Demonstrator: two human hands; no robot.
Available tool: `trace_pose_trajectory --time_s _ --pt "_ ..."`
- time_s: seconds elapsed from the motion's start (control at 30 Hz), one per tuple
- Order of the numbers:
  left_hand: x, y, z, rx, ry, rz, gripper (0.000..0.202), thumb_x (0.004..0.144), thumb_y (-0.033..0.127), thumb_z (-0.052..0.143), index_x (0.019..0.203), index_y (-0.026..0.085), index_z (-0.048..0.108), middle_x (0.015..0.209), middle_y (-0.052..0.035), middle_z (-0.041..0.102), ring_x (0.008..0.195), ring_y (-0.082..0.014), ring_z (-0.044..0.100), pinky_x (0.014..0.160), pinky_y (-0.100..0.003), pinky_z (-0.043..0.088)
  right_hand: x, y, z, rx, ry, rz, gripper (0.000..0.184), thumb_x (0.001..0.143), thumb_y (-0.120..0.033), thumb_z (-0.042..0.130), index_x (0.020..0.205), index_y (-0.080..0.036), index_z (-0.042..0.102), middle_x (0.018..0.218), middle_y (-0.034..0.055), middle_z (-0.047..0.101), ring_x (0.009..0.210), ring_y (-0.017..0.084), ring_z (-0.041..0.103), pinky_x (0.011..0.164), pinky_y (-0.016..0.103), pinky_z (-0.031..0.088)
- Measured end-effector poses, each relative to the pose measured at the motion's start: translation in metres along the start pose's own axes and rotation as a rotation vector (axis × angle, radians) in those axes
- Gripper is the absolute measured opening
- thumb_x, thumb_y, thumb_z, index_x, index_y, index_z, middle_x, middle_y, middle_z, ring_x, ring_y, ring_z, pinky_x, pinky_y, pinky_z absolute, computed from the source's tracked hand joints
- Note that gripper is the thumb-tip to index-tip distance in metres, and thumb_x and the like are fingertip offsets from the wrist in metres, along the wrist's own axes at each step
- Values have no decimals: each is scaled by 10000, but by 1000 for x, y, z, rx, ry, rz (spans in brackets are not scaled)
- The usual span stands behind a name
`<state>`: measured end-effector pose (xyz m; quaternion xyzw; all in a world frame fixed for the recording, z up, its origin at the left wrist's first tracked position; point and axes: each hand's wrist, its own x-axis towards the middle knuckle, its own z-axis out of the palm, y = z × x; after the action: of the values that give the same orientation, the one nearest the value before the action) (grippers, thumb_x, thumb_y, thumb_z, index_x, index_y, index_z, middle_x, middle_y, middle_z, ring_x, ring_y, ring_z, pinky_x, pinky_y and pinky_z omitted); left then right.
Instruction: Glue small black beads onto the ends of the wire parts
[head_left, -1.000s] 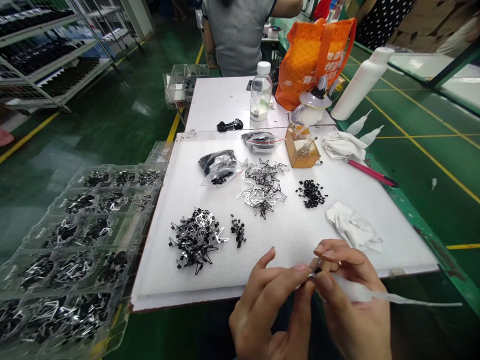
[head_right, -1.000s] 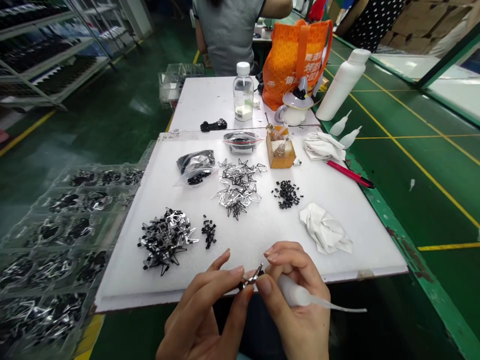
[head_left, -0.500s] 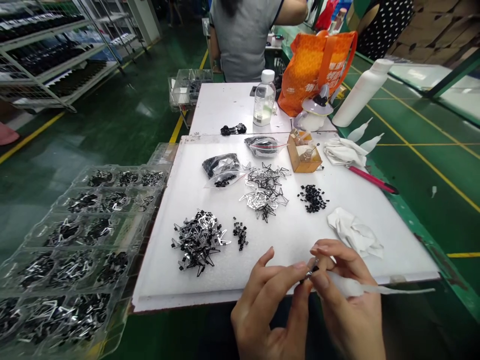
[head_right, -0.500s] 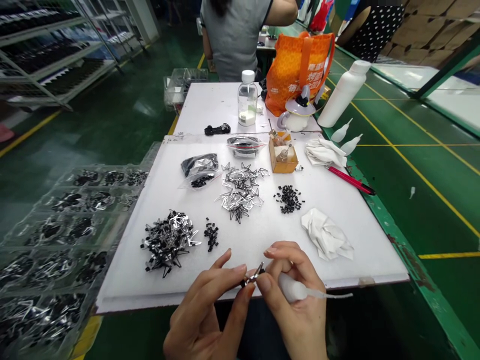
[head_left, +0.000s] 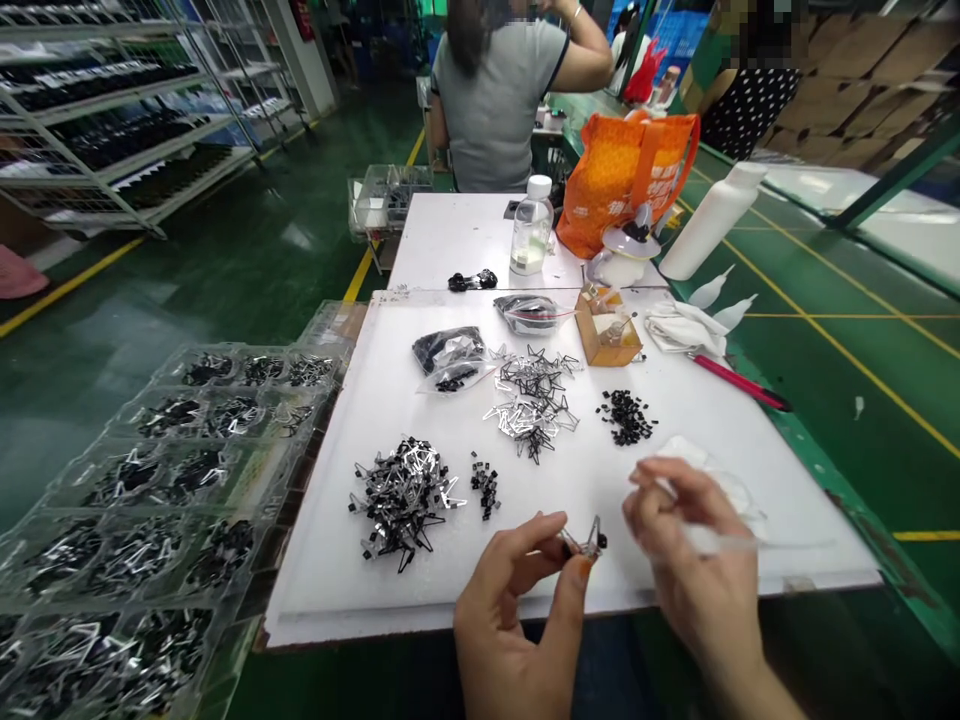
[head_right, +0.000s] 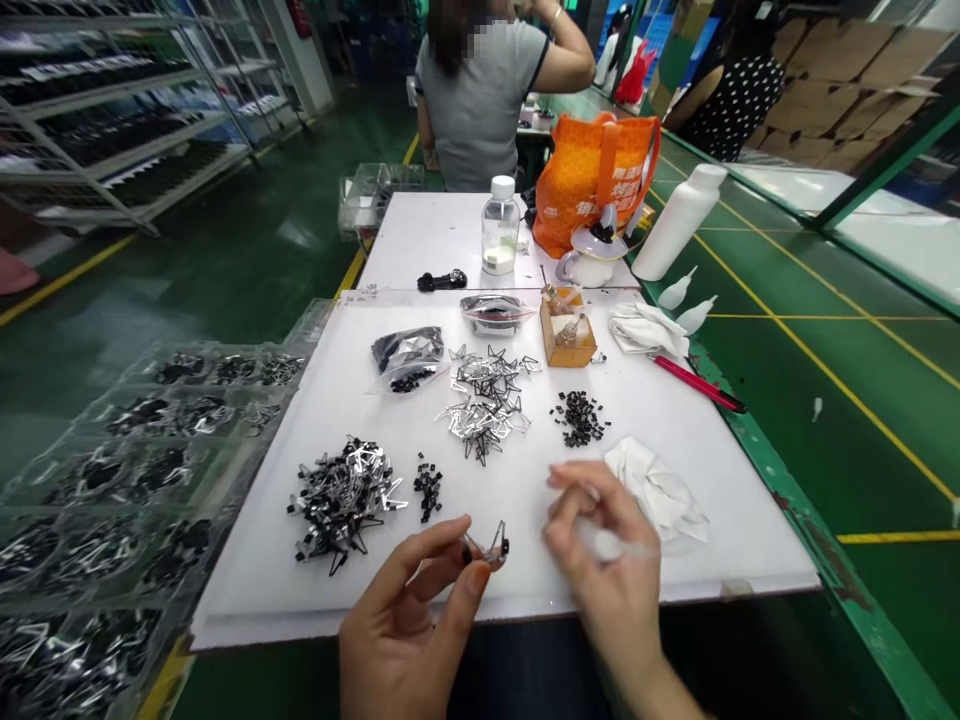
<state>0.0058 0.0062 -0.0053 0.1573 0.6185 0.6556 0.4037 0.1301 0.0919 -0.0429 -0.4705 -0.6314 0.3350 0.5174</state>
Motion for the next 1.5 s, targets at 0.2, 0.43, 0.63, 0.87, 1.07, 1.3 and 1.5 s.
trace_pose_trajectory --time_s 0.2,0.43,0.63,0.87,1.07,1.3,1.5 --pt "7 8 -11 27 54 -105 349 706 440 940 970 233 844 876 -8 797 911 -115 774 834 -79 568 156 36 -6 -218 86 -35 534 835 -520 770 1272 -214 746 903 47 689 728 146 537 681 281 425" --pt "8 1 -20 49 104 -18 405 719 541 918 973 240 822 941 -6 800 947 -115 714 926 -126 530 203 40 5 -388 -10 -115 305 795 -474 802 802 -169 815 739 75 713 655 178 559 677 302 335" --pt "5 -3 -16 54 118 92 274 769 466 910 946 281 813 895 19 761 908 -111 674 878 -141 528 149 -5 -11 -242 319 -251 265 930 -433 709 892 -178 765 878 88 705 759 164 558 766 320 397" --pt "1 -8 -10 111 37 357 132 891 354 835 1014 368 791 823 74 726 845 -112 666 1149 -270 405 47 -51 -30 283 67 102 303 894 -474 778 743 -224 697 691 29 506 559 95 405 473 233 365" --pt "1 -8 -9 127 -19 443 195 909 287 818 1059 403 774 837 111 724 841 -89 671 1134 -228 393 30 -46 -33 268 66 112 272 882 -458 785 756 -227 714 728 34 530 755 115 584 688 194 539" --pt "-1 -10 -8 129 9 403 161 892 303 831 1029 373 782 831 89 719 866 -106 678 1165 -274 391 56 -40 -30 133 67 49 360 835 -556 793 769 -215 696 742 50 562 746 176 593 621 280 520" --pt "-4 -8 -6 104 35 334 135 896 312 826 1016 366 795 842 77 719 849 -122 668 1221 -314 331 132 -25 -26 -197 22 -146 434 867 -635 724 839 -204 682 749 65 595 789 211 593 766 362 522"
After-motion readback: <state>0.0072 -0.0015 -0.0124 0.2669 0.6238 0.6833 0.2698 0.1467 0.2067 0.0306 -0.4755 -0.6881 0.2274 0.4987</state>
